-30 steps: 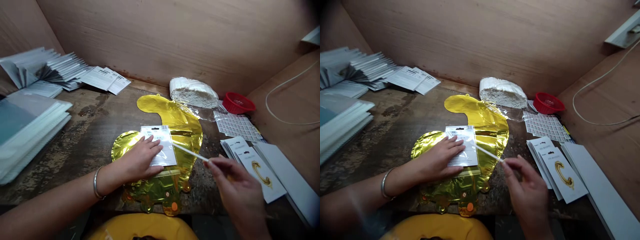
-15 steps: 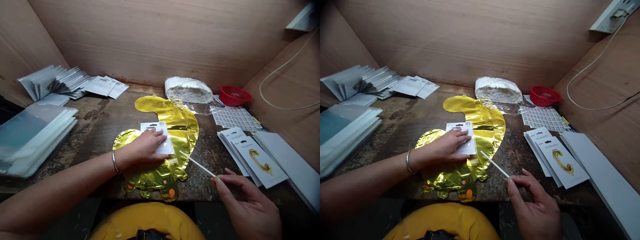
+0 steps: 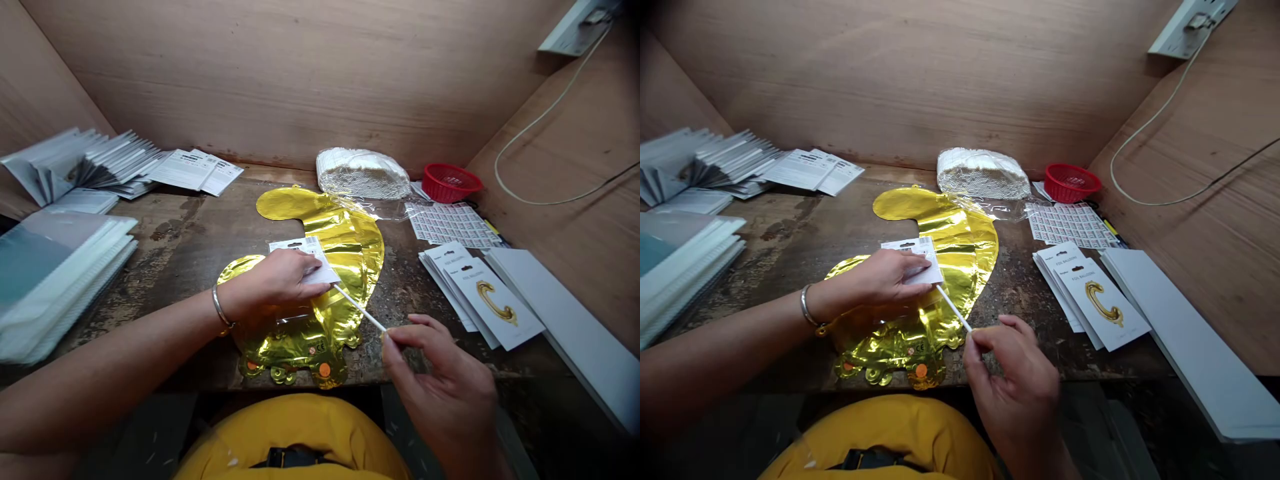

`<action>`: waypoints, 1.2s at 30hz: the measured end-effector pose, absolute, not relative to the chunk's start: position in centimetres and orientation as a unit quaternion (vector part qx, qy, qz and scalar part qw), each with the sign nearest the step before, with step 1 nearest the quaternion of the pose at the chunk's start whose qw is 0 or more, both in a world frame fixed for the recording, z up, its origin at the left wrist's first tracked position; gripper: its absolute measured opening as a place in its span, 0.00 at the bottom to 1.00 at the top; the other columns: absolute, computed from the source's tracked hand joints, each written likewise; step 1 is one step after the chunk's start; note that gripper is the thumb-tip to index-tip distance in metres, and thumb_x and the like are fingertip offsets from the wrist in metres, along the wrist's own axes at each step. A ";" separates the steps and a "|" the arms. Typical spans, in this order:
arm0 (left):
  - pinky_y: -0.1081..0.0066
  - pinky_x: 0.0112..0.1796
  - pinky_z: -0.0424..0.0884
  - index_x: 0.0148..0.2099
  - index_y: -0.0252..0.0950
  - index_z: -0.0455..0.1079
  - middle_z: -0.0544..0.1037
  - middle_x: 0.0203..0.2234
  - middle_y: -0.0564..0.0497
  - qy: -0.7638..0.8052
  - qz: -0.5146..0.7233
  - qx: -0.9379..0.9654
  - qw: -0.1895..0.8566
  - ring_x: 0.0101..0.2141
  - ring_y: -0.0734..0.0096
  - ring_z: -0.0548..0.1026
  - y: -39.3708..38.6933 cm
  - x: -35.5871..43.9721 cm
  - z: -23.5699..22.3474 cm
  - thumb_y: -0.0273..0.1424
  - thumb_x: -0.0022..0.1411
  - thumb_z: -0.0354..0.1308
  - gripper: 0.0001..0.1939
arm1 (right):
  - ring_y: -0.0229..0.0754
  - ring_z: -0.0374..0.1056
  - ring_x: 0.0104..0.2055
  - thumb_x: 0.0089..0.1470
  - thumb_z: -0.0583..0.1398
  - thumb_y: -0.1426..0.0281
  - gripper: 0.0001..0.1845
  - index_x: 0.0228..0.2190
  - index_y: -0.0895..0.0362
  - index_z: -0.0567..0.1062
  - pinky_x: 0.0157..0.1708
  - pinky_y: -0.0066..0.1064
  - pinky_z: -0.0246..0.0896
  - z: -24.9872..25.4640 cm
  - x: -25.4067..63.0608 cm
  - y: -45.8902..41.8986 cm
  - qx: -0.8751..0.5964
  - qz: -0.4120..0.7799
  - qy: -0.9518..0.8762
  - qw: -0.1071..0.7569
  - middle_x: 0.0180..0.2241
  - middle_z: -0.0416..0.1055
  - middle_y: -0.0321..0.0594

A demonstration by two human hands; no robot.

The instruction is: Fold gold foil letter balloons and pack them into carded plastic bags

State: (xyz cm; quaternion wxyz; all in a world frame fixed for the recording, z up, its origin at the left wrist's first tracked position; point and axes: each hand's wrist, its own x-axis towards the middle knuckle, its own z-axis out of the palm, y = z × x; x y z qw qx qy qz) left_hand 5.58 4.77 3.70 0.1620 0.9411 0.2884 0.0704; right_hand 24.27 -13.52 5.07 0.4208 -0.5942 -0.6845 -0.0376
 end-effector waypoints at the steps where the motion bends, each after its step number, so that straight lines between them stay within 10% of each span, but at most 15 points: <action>1: 0.69 0.33 0.63 0.44 0.37 0.73 0.79 0.34 0.47 0.290 0.070 0.941 0.161 0.32 0.62 0.74 4.8 5.6 3.6 0.52 0.65 0.46 0.25 | 0.38 0.71 0.31 0.54 0.61 0.77 0.08 0.31 0.51 0.71 0.47 0.37 0.64 5.1 24.2 -13.3 -0.592 -0.034 -0.688 0.418 0.24 0.72 0.30; 18: 0.57 0.46 0.64 0.44 0.32 0.72 0.78 0.32 0.42 0.284 0.065 0.954 0.071 0.35 0.55 0.76 4.3 5.8 2.5 0.55 0.61 0.48 0.30 | 0.46 0.64 0.30 0.59 0.53 0.76 0.12 0.24 0.54 0.67 0.32 0.36 0.59 -0.4 22.8 -8.5 -0.609 -0.030 -0.733 0.302 0.24 0.67 0.40; 24: 0.38 0.58 0.43 0.67 0.44 0.53 0.51 0.66 0.38 0.384 0.073 0.916 0.086 0.64 0.34 0.49 6.2 5.1 0.1 0.60 0.58 0.49 0.42 | 0.43 0.67 0.31 0.60 0.55 0.75 0.06 0.32 0.55 0.71 0.31 0.31 0.59 -0.8 24.5 -8.2 -0.609 0.033 -0.749 0.257 0.28 0.71 0.38; 36: 0.37 0.59 0.42 0.68 0.46 0.50 0.46 0.68 0.38 0.346 0.050 0.928 0.129 0.65 0.39 0.46 6.0 4.5 -0.3 0.56 0.62 0.49 0.38 | 0.39 0.65 0.27 0.53 0.63 0.74 0.07 0.27 0.54 0.70 0.28 0.29 0.58 0.9 26.1 -4.0 -0.579 0.102 -0.792 0.167 0.26 0.69 0.33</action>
